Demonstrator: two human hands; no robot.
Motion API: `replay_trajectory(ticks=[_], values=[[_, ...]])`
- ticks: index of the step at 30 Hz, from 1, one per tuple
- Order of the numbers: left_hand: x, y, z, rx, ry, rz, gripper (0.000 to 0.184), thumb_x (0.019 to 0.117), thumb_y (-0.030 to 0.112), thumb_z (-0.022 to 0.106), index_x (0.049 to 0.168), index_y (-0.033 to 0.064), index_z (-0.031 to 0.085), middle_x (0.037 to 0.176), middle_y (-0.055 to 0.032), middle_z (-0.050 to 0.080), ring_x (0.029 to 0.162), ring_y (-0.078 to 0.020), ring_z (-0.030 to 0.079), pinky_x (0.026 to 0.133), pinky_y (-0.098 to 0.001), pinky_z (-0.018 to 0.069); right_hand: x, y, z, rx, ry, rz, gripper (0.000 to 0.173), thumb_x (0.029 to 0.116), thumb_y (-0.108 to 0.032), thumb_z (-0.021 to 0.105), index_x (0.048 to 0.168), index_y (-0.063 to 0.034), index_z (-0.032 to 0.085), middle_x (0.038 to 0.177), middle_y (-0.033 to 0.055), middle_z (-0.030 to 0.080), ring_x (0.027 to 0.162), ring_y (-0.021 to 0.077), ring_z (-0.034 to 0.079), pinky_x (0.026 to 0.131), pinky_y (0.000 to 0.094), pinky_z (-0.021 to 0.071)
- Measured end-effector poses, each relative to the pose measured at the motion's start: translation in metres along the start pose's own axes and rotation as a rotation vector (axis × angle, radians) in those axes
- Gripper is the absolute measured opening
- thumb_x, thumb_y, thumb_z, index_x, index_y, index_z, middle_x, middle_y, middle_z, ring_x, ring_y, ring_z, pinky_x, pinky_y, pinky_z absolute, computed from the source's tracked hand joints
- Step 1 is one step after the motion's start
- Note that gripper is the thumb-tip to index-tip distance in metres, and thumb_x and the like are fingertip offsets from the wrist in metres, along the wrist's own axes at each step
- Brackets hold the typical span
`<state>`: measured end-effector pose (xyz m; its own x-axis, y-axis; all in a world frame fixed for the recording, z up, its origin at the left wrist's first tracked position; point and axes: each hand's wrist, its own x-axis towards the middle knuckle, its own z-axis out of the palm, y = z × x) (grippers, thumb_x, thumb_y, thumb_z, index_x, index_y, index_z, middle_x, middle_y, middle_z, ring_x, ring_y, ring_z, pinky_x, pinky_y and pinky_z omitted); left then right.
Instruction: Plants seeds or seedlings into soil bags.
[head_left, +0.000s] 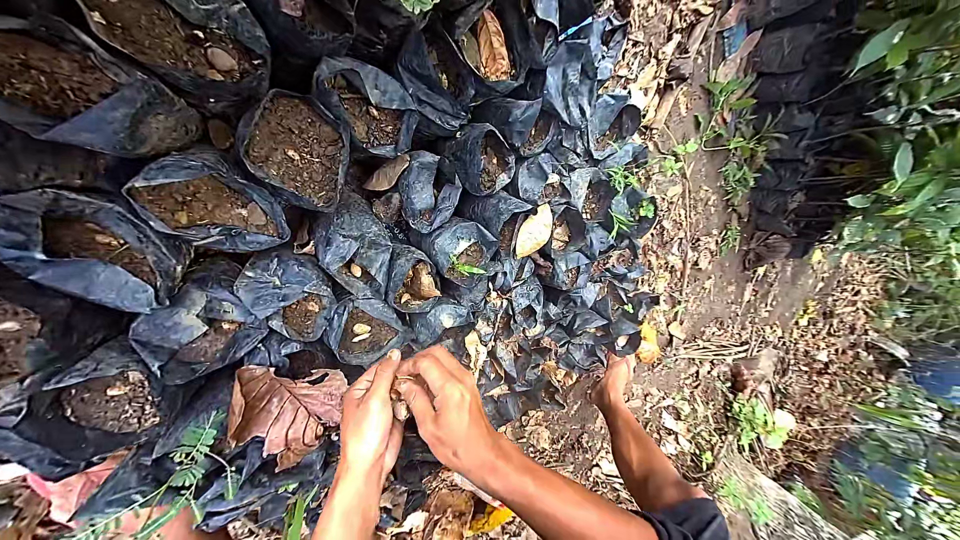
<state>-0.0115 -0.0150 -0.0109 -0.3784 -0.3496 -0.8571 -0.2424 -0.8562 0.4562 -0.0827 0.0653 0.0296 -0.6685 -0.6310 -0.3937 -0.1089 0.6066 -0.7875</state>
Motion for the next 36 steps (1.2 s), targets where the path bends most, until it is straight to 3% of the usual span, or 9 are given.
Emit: replay_trajectory(ticks=[4,8,13,17,21,24,28,32,36], values=[[0.001,0.001,-0.002,-0.032,-0.157,0.003,0.036,0.1082,0.017,0.046,0.085,0.0036,0.070,0.069,-0.0038,0.068,0.054,-0.0079,0.061,0.050,-0.0222,0.0536,0.015,0.004,-0.027,0.071,0.002,0.026,0.014,0.0981,-0.006,0.062,0.105,-0.0013,0.073,0.105,0.0101,0.070,0.096,0.0153,0.069,0.086,0.0305,0.0598],[0.002,0.002,-0.007,-0.067,-0.284,-0.039,0.038,0.1068,0.021,0.047,0.083,0.0033,0.070,0.075,-0.0085,0.069,0.055,-0.0115,0.062,0.048,-0.0231,0.0524,0.056,0.029,-0.079,-0.008,0.030,0.159,0.014,0.0974,-0.009,0.066,0.106,-0.0042,0.076,0.107,0.0078,0.072,0.089,0.0156,0.071,0.081,0.0354,0.0623],[0.004,0.002,-0.011,-0.063,-0.279,-0.033,0.038,0.1076,0.021,0.046,0.083,0.0035,0.070,0.075,-0.0082,0.069,0.055,-0.0110,0.061,0.047,-0.0227,0.0519,0.141,0.070,-0.170,-0.182,0.267,0.243,0.027,0.0999,-0.006,0.057,0.124,-0.0031,0.070,0.107,0.0117,0.072,0.088,0.0189,0.073,0.084,0.0407,0.0624],[0.004,0.004,-0.012,-0.064,-0.269,-0.038,0.039,0.1076,0.019,0.045,0.083,0.0026,0.069,0.076,-0.0091,0.069,0.055,-0.0115,0.061,0.048,-0.0231,0.0520,0.198,0.098,-0.214,-0.356,0.401,0.343,0.021,0.0986,-0.012,0.064,0.116,-0.0057,0.072,0.100,0.0078,0.076,0.080,0.0162,0.074,0.079,0.0382,0.0628],[0.004,0.006,-0.012,-0.061,-0.269,-0.032,0.039,0.1074,0.018,0.045,0.082,0.0029,0.069,0.075,-0.0090,0.069,0.055,-0.0114,0.062,0.048,-0.0226,0.0523,0.224,0.105,-0.220,-0.671,0.247,0.348,0.017,0.0940,-0.013,0.066,0.105,-0.0035,0.075,0.099,0.0158,0.075,0.092,0.0306,0.073,0.088,0.0534,0.0563],[0.005,0.009,-0.012,-0.069,-0.263,-0.034,0.039,0.1075,0.018,0.045,0.081,0.0023,0.069,0.075,-0.0092,0.069,0.055,-0.0115,0.062,0.048,-0.0226,0.0524,0.231,0.097,-0.211,-0.835,0.168,0.350,0.015,0.0920,-0.011,0.064,0.099,-0.0010,0.074,0.101,0.0213,0.073,0.100,0.0386,0.070,0.090,0.0589,0.0522],[0.003,0.011,-0.007,-0.076,-0.250,-0.046,0.039,0.1080,0.018,0.044,0.082,0.0022,0.068,0.076,-0.0087,0.068,0.056,-0.0118,0.061,0.049,-0.0226,0.0520,0.238,0.101,-0.190,-0.916,0.185,0.408,0.015,0.0906,-0.006,0.064,0.102,0.0024,0.069,0.110,0.0255,0.070,0.110,0.0424,0.068,0.092,0.0598,0.0535],[-0.003,0.014,-0.004,-0.074,-0.267,-0.075,0.040,0.1092,0.018,0.042,0.084,0.0017,0.068,0.077,-0.0084,0.068,0.058,-0.0117,0.062,0.051,-0.0231,0.0531,0.234,0.105,-0.201,-0.892,0.118,0.299,0.013,0.0906,-0.006,0.065,0.098,0.0037,0.070,0.104,0.0264,0.071,0.105,0.0445,0.068,0.091,0.0623,0.0525],[-0.006,0.015,-0.003,-0.126,-0.245,-0.173,0.056,0.1126,0.034,0.027,0.092,0.0021,0.068,0.083,-0.0104,0.069,0.067,-0.0164,0.064,0.060,-0.0283,0.0549,0.234,0.118,-0.213,-0.980,0.043,0.176,0.019,0.0882,-0.007,0.067,0.104,0.0037,0.071,0.111,0.0311,0.068,0.110,0.0503,0.065,0.095,0.0689,0.0500]])
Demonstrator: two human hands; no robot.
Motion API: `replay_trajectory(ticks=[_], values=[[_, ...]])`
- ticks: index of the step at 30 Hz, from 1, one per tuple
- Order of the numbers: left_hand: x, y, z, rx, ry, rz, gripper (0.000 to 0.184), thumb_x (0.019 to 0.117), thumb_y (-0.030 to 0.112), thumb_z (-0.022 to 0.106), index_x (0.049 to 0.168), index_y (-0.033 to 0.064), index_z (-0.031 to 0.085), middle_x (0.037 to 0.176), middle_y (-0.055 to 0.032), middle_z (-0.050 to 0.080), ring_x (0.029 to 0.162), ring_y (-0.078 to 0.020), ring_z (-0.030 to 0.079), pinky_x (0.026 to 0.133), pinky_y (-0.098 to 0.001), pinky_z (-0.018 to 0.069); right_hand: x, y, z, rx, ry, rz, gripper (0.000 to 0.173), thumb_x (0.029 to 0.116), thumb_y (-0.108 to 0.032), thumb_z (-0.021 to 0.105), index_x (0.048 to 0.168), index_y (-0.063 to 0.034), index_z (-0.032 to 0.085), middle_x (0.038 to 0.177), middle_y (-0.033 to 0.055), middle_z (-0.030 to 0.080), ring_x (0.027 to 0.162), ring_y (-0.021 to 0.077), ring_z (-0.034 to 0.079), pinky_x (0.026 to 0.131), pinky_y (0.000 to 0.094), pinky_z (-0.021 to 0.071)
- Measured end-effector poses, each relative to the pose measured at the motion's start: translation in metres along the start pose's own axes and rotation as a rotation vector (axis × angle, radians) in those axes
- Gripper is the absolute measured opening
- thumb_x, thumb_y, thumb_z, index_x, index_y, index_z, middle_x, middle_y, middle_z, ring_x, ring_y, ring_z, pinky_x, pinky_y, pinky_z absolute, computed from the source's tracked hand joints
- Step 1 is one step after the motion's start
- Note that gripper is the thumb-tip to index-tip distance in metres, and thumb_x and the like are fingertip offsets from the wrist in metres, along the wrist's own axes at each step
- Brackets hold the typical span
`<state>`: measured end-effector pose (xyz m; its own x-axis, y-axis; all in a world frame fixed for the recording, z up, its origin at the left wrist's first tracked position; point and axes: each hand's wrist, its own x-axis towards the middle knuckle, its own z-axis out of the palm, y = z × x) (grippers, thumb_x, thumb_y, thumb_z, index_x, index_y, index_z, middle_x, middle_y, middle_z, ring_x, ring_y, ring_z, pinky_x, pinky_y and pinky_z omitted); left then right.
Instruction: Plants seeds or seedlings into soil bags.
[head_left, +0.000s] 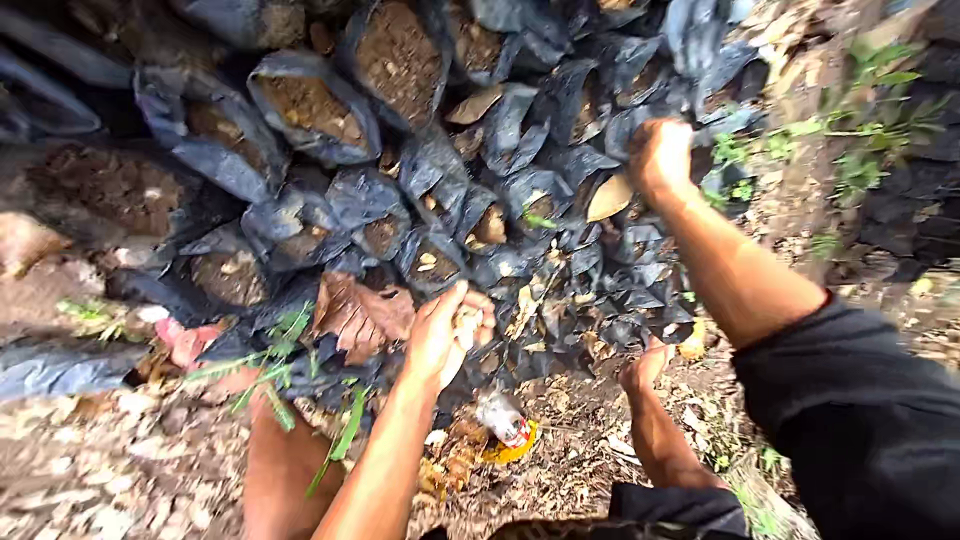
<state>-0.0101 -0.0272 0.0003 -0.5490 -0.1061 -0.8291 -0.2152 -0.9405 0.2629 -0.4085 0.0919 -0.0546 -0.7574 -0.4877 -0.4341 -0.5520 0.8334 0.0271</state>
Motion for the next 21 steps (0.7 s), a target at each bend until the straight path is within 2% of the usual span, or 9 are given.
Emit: replay_trajectory(ticks=[4,5,7,10,12,14,16,19,21], values=[[-0.004,-0.009,-0.007,-0.018,-0.086,-0.004,0.071,0.1105,0.051,0.017,0.106,0.0043,0.070,0.098,-0.0116,0.071,0.077,-0.0190,0.068,0.067,-0.0327,0.0585,-0.013,-0.019,-0.001,-0.011,-0.028,0.052,0.028,0.0891,-0.009,0.064,0.111,0.0087,0.068,0.122,0.0377,0.063,0.122,0.0559,0.057,0.101,0.0728,0.0430],[-0.003,-0.009,-0.009,-0.019,-0.103,-0.003,0.075,0.1098,0.054,0.015,0.108,0.0042,0.070,0.100,-0.0120,0.071,0.080,-0.0198,0.069,0.069,-0.0335,0.0588,-0.021,-0.033,-0.010,0.017,-0.023,0.082,0.031,0.0909,-0.010,0.061,0.115,0.0086,0.068,0.125,0.0372,0.062,0.124,0.0550,0.056,0.102,0.0723,0.0419],[-0.004,-0.012,-0.010,-0.033,-0.115,-0.002,0.081,0.1078,0.059,0.010,0.111,0.0047,0.070,0.102,-0.0119,0.071,0.084,-0.0193,0.070,0.070,-0.0329,0.0595,-0.055,-0.065,-0.029,0.144,0.024,0.048,0.036,0.0940,-0.011,0.055,0.124,0.0030,0.068,0.128,0.0294,0.063,0.126,0.0452,0.058,0.107,0.0623,0.0426],[-0.007,-0.012,-0.008,-0.023,-0.100,0.001,0.085,0.1054,0.065,0.010,0.115,0.0063,0.070,0.103,-0.0105,0.071,0.082,-0.0170,0.069,0.068,-0.0307,0.0588,-0.145,-0.123,-0.046,0.379,-0.060,-0.167,0.026,0.1009,-0.014,0.056,0.117,0.0004,0.071,0.112,0.0203,0.070,0.103,0.0325,0.069,0.093,0.0541,0.0546],[-0.011,-0.009,-0.006,-0.004,-0.083,0.009,0.082,0.1055,0.066,0.012,0.115,0.0074,0.069,0.101,-0.0089,0.070,0.078,-0.0150,0.067,0.065,-0.0285,0.0571,-0.205,-0.154,-0.041,0.543,-0.186,-0.307,0.019,0.1016,-0.011,0.060,0.112,-0.0024,0.072,0.106,0.0138,0.069,0.091,0.0240,0.069,0.083,0.0462,0.0589],[-0.014,-0.007,-0.002,0.002,-0.021,0.016,0.073,0.1057,0.066,0.022,0.111,0.0111,0.070,0.092,-0.0044,0.069,0.073,-0.0108,0.065,0.063,-0.0258,0.0554,-0.237,-0.173,-0.021,0.682,-0.268,-0.363,0.014,0.0983,-0.012,0.068,0.110,-0.0070,0.074,0.100,0.0063,0.072,0.081,0.0146,0.070,0.074,0.0368,0.0628],[-0.014,-0.008,-0.001,0.031,0.028,0.043,0.064,0.1055,0.064,0.030,0.108,0.0150,0.070,0.087,-0.0001,0.067,0.074,-0.0076,0.064,0.066,-0.0255,0.0558,-0.252,-0.184,-0.003,0.707,-0.273,-0.361,0.021,0.0930,-0.015,0.076,0.113,-0.0105,0.075,0.094,0.0035,0.070,0.073,0.0119,0.066,0.068,0.0331,0.0595],[-0.013,-0.011,-0.003,0.085,0.046,0.077,0.063,0.1066,0.062,0.029,0.110,0.0151,0.071,0.086,0.0001,0.066,0.073,-0.0074,0.062,0.064,-0.0245,0.0539,-0.261,-0.192,0.010,0.659,-0.195,-0.355,0.013,0.0905,-0.008,0.075,0.104,-0.0071,0.077,0.098,0.0064,0.071,0.082,0.0131,0.068,0.076,0.0320,0.0598],[-0.014,-0.010,-0.005,0.103,0.041,0.062,0.067,0.1069,0.062,0.026,0.113,0.0127,0.071,0.089,-0.0025,0.068,0.073,-0.0091,0.063,0.064,-0.0252,0.0540,-0.261,-0.190,0.013,0.641,-0.193,-0.357,0.012,0.0922,-0.006,0.073,0.103,-0.0064,0.077,0.099,0.0069,0.072,0.084,0.0136,0.070,0.079,0.0322,0.0605]])
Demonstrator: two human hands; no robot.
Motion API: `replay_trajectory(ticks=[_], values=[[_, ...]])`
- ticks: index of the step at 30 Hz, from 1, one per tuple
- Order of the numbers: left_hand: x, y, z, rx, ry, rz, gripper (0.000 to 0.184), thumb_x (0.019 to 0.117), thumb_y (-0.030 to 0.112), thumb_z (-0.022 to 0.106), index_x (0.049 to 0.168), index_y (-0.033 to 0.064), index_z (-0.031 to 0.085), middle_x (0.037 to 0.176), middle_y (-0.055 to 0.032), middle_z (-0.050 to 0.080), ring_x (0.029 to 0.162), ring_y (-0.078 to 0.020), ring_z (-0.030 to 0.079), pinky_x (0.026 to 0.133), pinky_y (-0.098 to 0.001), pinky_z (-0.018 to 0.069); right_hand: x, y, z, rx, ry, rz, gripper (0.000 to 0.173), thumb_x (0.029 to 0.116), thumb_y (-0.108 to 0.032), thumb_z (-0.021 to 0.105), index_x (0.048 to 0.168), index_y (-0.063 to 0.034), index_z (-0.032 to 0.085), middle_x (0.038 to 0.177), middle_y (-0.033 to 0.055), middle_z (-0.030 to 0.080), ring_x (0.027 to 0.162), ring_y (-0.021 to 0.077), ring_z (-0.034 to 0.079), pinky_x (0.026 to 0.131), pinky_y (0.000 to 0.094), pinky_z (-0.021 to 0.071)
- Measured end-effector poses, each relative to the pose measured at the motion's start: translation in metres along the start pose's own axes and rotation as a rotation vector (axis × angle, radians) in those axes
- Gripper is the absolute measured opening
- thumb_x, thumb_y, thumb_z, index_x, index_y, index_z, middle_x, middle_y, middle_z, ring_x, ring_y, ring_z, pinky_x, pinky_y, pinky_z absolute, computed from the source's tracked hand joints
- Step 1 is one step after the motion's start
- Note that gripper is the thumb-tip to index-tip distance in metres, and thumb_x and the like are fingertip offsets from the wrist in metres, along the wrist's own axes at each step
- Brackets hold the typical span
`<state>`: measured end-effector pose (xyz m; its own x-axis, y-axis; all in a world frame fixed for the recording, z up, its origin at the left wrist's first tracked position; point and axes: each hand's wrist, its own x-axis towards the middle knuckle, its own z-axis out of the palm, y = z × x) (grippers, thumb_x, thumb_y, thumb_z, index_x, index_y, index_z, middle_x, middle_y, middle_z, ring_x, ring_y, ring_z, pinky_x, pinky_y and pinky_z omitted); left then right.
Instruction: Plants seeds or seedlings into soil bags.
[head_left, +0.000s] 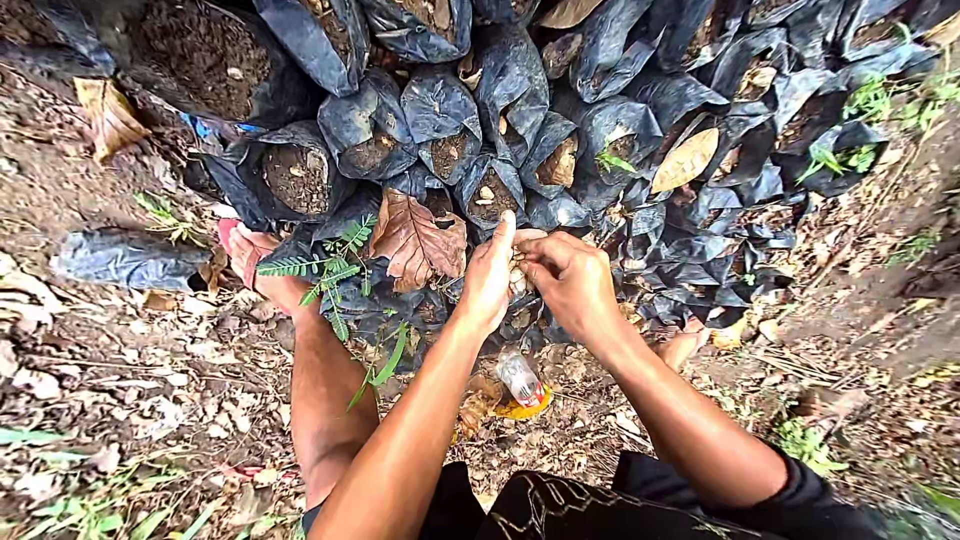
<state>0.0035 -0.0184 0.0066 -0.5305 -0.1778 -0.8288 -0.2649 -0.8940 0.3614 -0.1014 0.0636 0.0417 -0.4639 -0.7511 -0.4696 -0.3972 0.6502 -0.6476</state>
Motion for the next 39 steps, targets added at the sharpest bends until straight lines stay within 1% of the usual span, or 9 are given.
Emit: replay_trajectory(ticks=[6,8,12,16,19,23,27,32,39], values=[[0.001,0.000,0.005,0.010,0.018,-0.011,0.062,0.1081,0.058,0.030,0.106,0.0113,0.072,0.078,-0.0023,0.065,0.058,-0.0080,0.056,0.051,-0.0216,0.0484,0.002,0.015,-0.007,0.154,-0.048,-0.016,0.006,0.0926,-0.009,0.074,0.099,-0.0072,0.075,0.097,0.0036,0.070,0.075,0.0083,0.068,0.071,0.0266,0.0610],[0.001,-0.001,0.004,0.010,0.011,-0.009,0.059,0.1100,0.052,0.031,0.108,0.0094,0.072,0.080,-0.0034,0.066,0.057,-0.0079,0.054,0.050,-0.0208,0.0462,0.002,0.017,-0.013,0.420,-0.102,0.137,0.008,0.0935,-0.006,0.073,0.102,-0.0056,0.072,0.096,0.0047,0.072,0.069,0.0110,0.070,0.063,0.0272,0.0635],[0.005,0.002,0.006,-0.016,0.034,-0.039,0.057,0.1124,0.044,0.030,0.110,0.0034,0.071,0.079,-0.0062,0.066,0.055,-0.0095,0.055,0.048,-0.0211,0.0467,0.006,0.025,-0.023,1.128,-0.170,0.433,0.010,0.0981,-0.005,0.058,0.097,-0.0066,0.069,0.084,0.0088,0.069,0.060,0.0107,0.061,0.053,0.0242,0.0532],[0.005,0.000,0.006,-0.011,-0.009,-0.074,0.061,0.1119,0.047,0.027,0.109,0.0049,0.071,0.087,-0.0061,0.067,0.059,-0.0106,0.056,0.050,-0.0225,0.0476,0.010,0.040,-0.038,1.389,-0.195,0.482,0.014,0.0993,-0.013,0.053,0.100,-0.0109,0.067,0.083,0.0047,0.064,0.060,0.0078,0.056,0.051,0.0206,0.0473],[0.005,0.000,0.005,0.000,0.001,-0.076,0.062,0.1123,0.046,0.027,0.108,0.0039,0.073,0.087,-0.0087,0.069,0.061,-0.0118,0.059,0.051,-0.0234,0.0487,0.021,0.055,-0.057,1.186,0.015,0.408,0.019,0.1022,-0.009,0.053,0.111,-0.0066,0.070,0.088,0.0057,0.066,0.062,0.0078,0.058,0.055,0.0223,0.0516],[0.007,0.003,0.006,-0.025,0.044,-0.084,0.062,0.1141,0.037,0.022,0.106,-0.0013,0.070,0.087,-0.0112,0.071,0.063,-0.0142,0.063,0.052,-0.0249,0.0519,0.066,0.096,-0.094,0.395,0.480,0.385,0.016,0.0958,-0.014,0.071,0.107,-0.0021,0.073,0.089,0.0078,0.075,0.067,0.0147,0.069,0.066,0.0345,0.0618],[0.005,0.003,0.005,-0.024,0.052,-0.085,0.062,0.1144,0.035,0.022,0.105,-0.0026,0.070,0.086,-0.0120,0.070,0.062,-0.0149,0.063,0.051,-0.0254,0.0518,0.106,0.126,-0.106,-0.127,0.482,0.534,0.018,0.0957,-0.017,0.067,0.106,-0.0049,0.074,0.097,0.0125,0.075,0.091,0.0275,0.072,0.086,0.0520,0.0558],[0.005,0.007,0.006,-0.060,0.067,-0.104,0.061,0.1142,0.036,0.024,0.104,-0.0024,0.070,0.086,-0.0133,0.070,0.061,-0.0154,0.062,0.051,-0.0252,0.0509,0.132,0.146,-0.091,-0.368,0.484,0.426,0.017,0.0939,-0.010,0.059,0.094,0.0022,0.070,0.097,0.0195,0.072,0.099,0.0341,0.071,0.090,0.0519,0.0542],[0.006,0.010,0.001,-0.116,0.066,-0.103,0.063,0.1132,0.042,0.025,0.105,-0.0015,0.071,0.083,-0.0129,0.068,0.059,-0.0151,0.059,0.051,-0.0247,0.0495,0.148,0.156,-0.080,-0.505,0.514,0.446,0.017,0.0923,-0.006,0.057,0.099,0.0051,0.068,0.108,0.0231,0.068,0.109,0.0362,0.068,0.094,0.0511,0.0530]])
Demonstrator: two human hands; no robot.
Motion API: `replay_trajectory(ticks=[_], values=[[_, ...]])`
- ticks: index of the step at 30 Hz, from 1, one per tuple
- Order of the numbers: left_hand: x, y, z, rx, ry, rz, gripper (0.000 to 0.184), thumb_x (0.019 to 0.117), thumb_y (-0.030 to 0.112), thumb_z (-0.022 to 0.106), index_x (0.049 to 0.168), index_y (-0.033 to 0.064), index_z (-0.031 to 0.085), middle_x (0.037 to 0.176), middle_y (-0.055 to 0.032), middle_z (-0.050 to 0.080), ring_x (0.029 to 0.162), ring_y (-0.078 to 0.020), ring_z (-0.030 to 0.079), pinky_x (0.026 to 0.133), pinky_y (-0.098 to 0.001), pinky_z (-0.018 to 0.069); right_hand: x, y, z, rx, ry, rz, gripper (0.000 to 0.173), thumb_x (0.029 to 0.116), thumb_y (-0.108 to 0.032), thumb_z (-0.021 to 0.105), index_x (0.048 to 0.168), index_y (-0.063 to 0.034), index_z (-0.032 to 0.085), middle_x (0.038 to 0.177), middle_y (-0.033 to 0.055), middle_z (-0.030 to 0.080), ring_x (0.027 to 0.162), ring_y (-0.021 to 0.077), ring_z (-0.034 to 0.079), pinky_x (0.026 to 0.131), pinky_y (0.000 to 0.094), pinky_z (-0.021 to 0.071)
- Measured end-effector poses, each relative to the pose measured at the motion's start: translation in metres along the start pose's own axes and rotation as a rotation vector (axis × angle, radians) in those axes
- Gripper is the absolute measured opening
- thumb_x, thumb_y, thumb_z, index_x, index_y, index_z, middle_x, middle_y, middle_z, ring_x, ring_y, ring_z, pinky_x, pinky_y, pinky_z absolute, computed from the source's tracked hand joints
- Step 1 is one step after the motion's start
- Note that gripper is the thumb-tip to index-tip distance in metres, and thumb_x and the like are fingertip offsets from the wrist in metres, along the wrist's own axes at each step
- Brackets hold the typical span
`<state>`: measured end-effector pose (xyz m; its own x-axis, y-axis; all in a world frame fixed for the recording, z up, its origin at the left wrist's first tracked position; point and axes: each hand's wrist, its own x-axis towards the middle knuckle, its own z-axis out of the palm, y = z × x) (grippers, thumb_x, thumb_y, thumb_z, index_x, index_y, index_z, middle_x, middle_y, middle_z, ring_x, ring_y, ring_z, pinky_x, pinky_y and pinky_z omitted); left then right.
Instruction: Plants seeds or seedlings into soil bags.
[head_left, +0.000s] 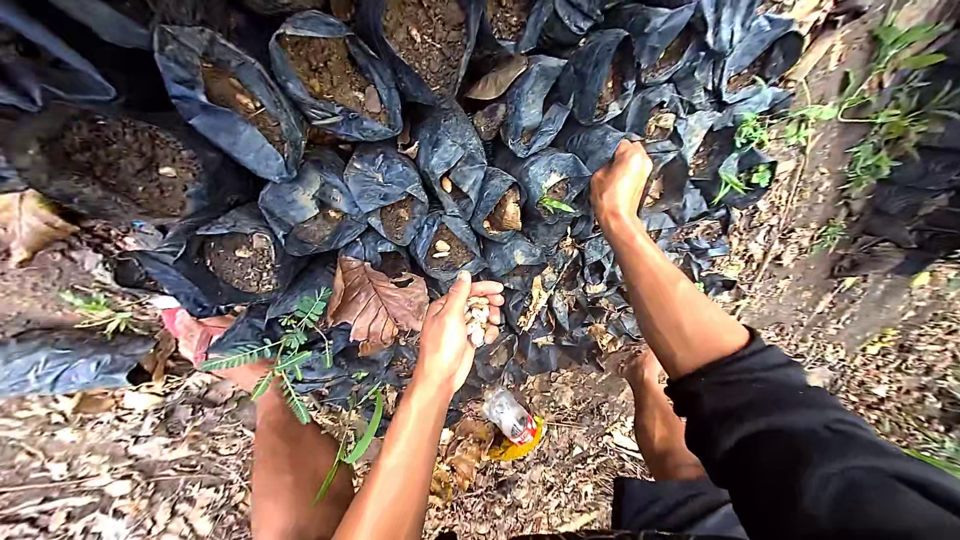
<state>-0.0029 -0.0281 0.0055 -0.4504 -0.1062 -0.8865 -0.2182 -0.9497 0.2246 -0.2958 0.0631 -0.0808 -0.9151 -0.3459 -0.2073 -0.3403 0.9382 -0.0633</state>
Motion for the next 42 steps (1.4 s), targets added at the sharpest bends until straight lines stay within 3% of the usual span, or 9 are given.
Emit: replay_trajectory(ticks=[6,10,12,14,18,22,26,33,42], values=[[-0.002,0.005,-0.004,-0.035,-0.054,0.034,0.066,0.1127,0.045,0.022,0.107,0.0001,0.070,0.086,-0.0120,0.068,0.061,-0.0145,0.060,0.053,-0.0238,0.0496,-0.003,0.007,-0.001,0.019,-0.070,-0.102,0.022,0.0936,-0.006,0.057,0.107,0.0048,0.071,0.121,0.0267,0.064,0.114,0.0408,0.065,0.097,0.0568,0.0515],[-0.003,-0.003,-0.009,-0.058,-0.095,0.026,0.072,0.1107,0.053,0.019,0.109,0.0026,0.070,0.086,-0.0095,0.068,0.061,-0.0131,0.060,0.055,-0.0244,0.0506,-0.032,0.015,-0.016,-0.089,-0.254,-0.153,0.050,0.0870,-0.004,0.062,0.136,0.0052,0.058,0.148,0.0303,0.044,0.130,0.0515,0.048,0.099,0.0683,0.0448],[-0.003,-0.005,-0.012,-0.059,-0.105,0.022,0.075,0.1097,0.056,0.017,0.110,0.0034,0.070,0.089,-0.0098,0.068,0.064,-0.0135,0.061,0.055,-0.0247,0.0514,-0.060,0.001,-0.034,0.052,-0.197,-0.121,0.057,0.0923,-0.004,0.053,0.149,0.0016,0.048,0.154,0.0268,0.043,0.136,0.0478,0.047,0.107,0.0664,0.0402],[-0.002,-0.007,-0.014,-0.051,-0.106,0.010,0.077,0.1089,0.058,0.015,0.112,0.0037,0.069,0.091,-0.0100,0.069,0.065,-0.0140,0.062,0.055,-0.0248,0.0517,-0.104,-0.018,-0.063,0.247,-0.186,-0.182,0.046,0.0977,-0.006,0.050,0.143,0.0028,0.055,0.141,0.0257,0.055,0.127,0.0395,0.056,0.108,0.0562,0.0448],[-0.003,-0.015,-0.013,0.017,-0.065,0.024,0.073,0.1089,0.058,0.020,0.112,0.0050,0.071,0.086,-0.0090,0.071,0.060,-0.0124,0.062,0.051,-0.0246,0.0518,-0.202,-0.058,-0.088,0.550,-0.403,-0.397,0.013,0.0958,-0.007,0.066,0.104,-0.0046,0.075,0.104,0.0090,0.071,0.093,0.0185,0.069,0.083,0.0395,0.0596],[-0.005,-0.015,-0.011,0.149,0.012,0.085,0.060,0.1095,0.053,0.033,0.110,0.0074,0.073,0.078,-0.0052,0.066,0.056,-0.0099,0.056,0.049,-0.0238,0.0488,-0.220,-0.075,-0.082,0.431,-0.482,-0.352,0.014,0.0924,-0.013,0.074,0.106,-0.0085,0.076,0.095,0.0057,0.066,0.073,0.0138,0.063,0.067,0.0336,0.0575],[-0.005,-0.013,-0.011,0.196,0.014,0.114,0.045,0.1103,0.039,0.044,0.099,0.0042,0.070,0.076,-0.0069,0.065,0.053,-0.0121,0.056,0.049,-0.0259,0.0507,-0.210,-0.081,-0.079,0.402,-0.487,-0.344,0.017,0.0912,-0.009,0.075,0.108,-0.0087,0.074,0.093,0.0062,0.065,0.073,0.0146,0.062,0.067,0.0337,0.0566],[-0.002,-0.009,-0.004,0.154,0.009,0.116,0.040,0.1109,0.031,0.045,0.105,0.0025,0.073,0.073,-0.0076,0.064,0.051,-0.0106,0.053,0.047,-0.0231,0.0474,-0.203,-0.082,-0.087,0.355,-0.502,-0.449,0.006,0.0939,-0.010,0.071,0.094,-0.0046,0.070,0.099,0.0108,0.061,0.080,0.0187,0.065,0.069,0.0340,0.0594],[0.001,-0.017,0.004,0.242,0.091,0.104,0.038,0.1099,0.028,0.048,0.091,0.0017,0.068,0.064,-0.0022,0.059,0.046,-0.0101,0.050,0.044,-0.0256,0.0461,-0.197,-0.075,-0.089,0.275,-0.594,-0.406,0.019,0.0956,-0.017,0.064,0.107,-0.0053,0.073,0.101,0.0125,0.070,0.089,0.0231,0.071,0.080,0.0378,0.0608]])
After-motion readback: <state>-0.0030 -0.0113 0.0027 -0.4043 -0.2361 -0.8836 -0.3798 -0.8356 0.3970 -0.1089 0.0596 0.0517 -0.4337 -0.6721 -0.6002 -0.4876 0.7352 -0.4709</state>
